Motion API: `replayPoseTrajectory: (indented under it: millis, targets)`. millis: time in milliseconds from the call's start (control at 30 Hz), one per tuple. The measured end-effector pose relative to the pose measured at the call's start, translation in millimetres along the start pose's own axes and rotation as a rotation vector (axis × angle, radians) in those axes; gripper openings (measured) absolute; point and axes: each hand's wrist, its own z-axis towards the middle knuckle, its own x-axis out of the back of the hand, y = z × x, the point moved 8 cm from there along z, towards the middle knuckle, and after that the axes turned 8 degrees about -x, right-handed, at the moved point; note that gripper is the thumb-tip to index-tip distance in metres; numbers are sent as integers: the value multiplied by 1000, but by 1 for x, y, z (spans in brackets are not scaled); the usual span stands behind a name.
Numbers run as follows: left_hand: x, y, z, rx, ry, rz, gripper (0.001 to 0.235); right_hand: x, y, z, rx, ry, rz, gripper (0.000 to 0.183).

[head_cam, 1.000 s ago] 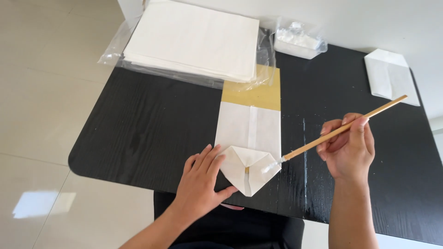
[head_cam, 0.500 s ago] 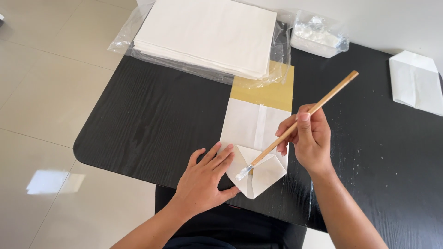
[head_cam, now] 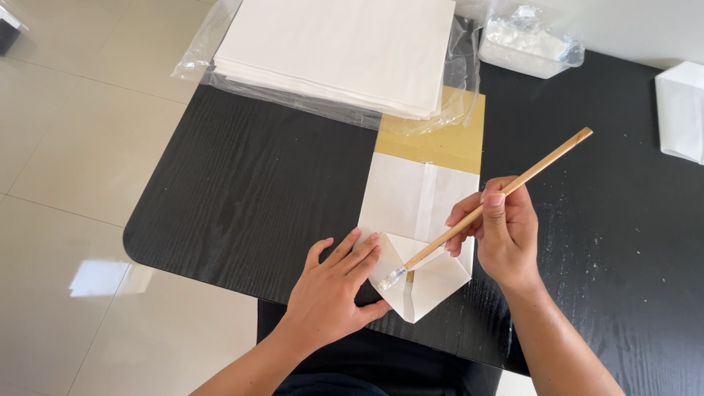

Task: Folding and gluing the bottom of a paper bag to create a sealed base.

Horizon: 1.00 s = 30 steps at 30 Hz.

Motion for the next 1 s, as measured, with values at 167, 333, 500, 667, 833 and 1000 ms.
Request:
replayPoseTrajectory:
  millis: [167, 333, 500, 667, 833, 1000]
  targets:
    - [-4, 0, -1, -7, -33, 16, 79, -3, 0, -2, 11, -14, -19, 22]
    - [-1, 1, 0, -12, -9, 15, 78, -2, -2, -4, 6, -12, -37, 23]
    - [0, 1, 0, -18, -4, 18, 78, 4, -2, -5, 11, 46, 11, 20]
    - [-2, 1, 0, -8, -21, 11, 78, 0, -2, -6, 10, 52, -27, 21]
    - [0, 2, 1, -15, 0, 12, 78, -2, 0, -6, 20, 26, -16, 20]
    - [1, 2, 0, -17, 3, 8, 77, -3, 0, -6, 22, 23, -30, 21]
